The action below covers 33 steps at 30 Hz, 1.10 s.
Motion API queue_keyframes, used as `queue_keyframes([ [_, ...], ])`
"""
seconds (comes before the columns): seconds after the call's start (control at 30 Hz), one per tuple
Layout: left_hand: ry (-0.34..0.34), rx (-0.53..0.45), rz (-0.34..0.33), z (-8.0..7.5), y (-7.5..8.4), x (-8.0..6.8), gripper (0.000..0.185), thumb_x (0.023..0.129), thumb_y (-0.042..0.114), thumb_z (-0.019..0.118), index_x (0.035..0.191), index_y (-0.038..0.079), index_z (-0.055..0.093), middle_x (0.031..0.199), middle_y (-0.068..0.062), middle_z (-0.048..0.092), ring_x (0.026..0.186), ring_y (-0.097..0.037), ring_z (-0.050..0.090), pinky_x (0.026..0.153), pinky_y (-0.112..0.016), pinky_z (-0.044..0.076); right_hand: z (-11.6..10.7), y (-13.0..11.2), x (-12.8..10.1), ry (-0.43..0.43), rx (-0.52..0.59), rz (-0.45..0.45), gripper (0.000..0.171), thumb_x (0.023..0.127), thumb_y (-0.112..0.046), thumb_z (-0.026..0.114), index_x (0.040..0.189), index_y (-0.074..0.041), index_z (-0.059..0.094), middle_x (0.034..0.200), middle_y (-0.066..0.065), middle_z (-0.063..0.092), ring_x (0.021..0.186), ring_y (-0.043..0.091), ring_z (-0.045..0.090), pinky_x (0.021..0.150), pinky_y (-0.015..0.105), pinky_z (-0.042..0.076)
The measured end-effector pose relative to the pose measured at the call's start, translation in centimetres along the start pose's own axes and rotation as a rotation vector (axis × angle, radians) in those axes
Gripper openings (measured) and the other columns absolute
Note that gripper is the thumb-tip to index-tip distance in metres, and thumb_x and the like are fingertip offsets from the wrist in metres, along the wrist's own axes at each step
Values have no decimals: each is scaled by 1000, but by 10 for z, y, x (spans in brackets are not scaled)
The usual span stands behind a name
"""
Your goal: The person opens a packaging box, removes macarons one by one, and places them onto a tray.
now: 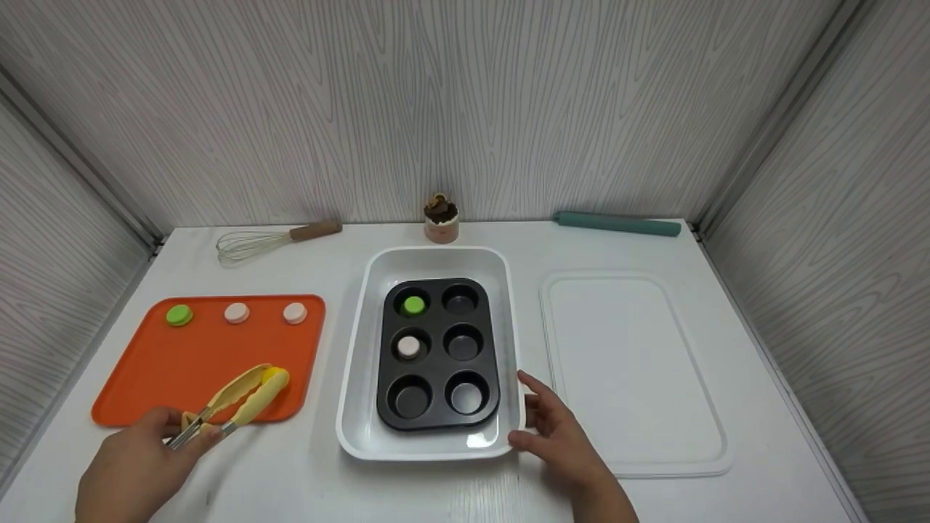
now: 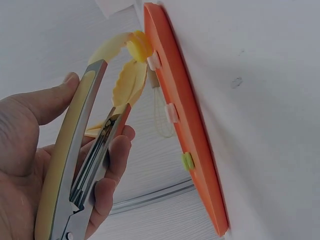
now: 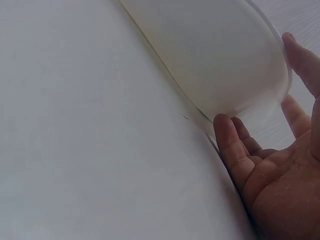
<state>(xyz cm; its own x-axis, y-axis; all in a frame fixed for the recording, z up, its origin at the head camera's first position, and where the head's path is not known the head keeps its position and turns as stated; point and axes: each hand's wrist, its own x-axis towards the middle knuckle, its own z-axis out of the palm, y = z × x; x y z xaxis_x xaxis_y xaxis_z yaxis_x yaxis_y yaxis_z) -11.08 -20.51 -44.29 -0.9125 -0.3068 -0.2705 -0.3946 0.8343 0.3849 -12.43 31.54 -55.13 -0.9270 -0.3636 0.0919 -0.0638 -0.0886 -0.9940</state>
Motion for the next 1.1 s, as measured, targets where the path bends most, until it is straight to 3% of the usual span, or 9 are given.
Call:
queue_keyframes([
  [0.13,-30,17,-9,1,-1,0,72,90,52,82,125,-8,60,82,-9,68,69,-24,59,61,-39,51,1,0,0,12,0,17,87,97,10,68,167,-5,20,150,35,42,128,26,61,100,35,55],
  [0.53,-55,38,5,4,-1,-4,58,91,45,83,115,-4,63,78,-5,66,67,-23,59,59,-39,49,0,0,0,-12,-9,-41,83,97,12,65,167,-12,28,143,30,48,123,27,63,97,34,56],
  [0.7,-65,56,-11,5,1,-4,63,91,47,83,118,-5,61,77,-5,63,68,-23,58,60,-37,47,0,0,0,-2,-21,-27,84,97,12,66,167,-11,27,144,32,47,124,26,63,98,33,56],
  [0.97,-9,30,-12,2,1,-7,75,87,51,85,120,-11,57,76,-8,61,69,-25,59,60,-38,47,1,0,0,21,-15,30,87,97,11,67,168,-6,21,147,33,45,125,25,62,98,35,56],
  [1.1,9,20,-13,-1,4,-8,73,86,51,86,117,-9,58,77,-9,62,70,-25,60,62,-40,49,0,0,0,-3,8,-2,84,98,12,65,168,-10,25,146,30,47,125,26,63,97,35,57],
])
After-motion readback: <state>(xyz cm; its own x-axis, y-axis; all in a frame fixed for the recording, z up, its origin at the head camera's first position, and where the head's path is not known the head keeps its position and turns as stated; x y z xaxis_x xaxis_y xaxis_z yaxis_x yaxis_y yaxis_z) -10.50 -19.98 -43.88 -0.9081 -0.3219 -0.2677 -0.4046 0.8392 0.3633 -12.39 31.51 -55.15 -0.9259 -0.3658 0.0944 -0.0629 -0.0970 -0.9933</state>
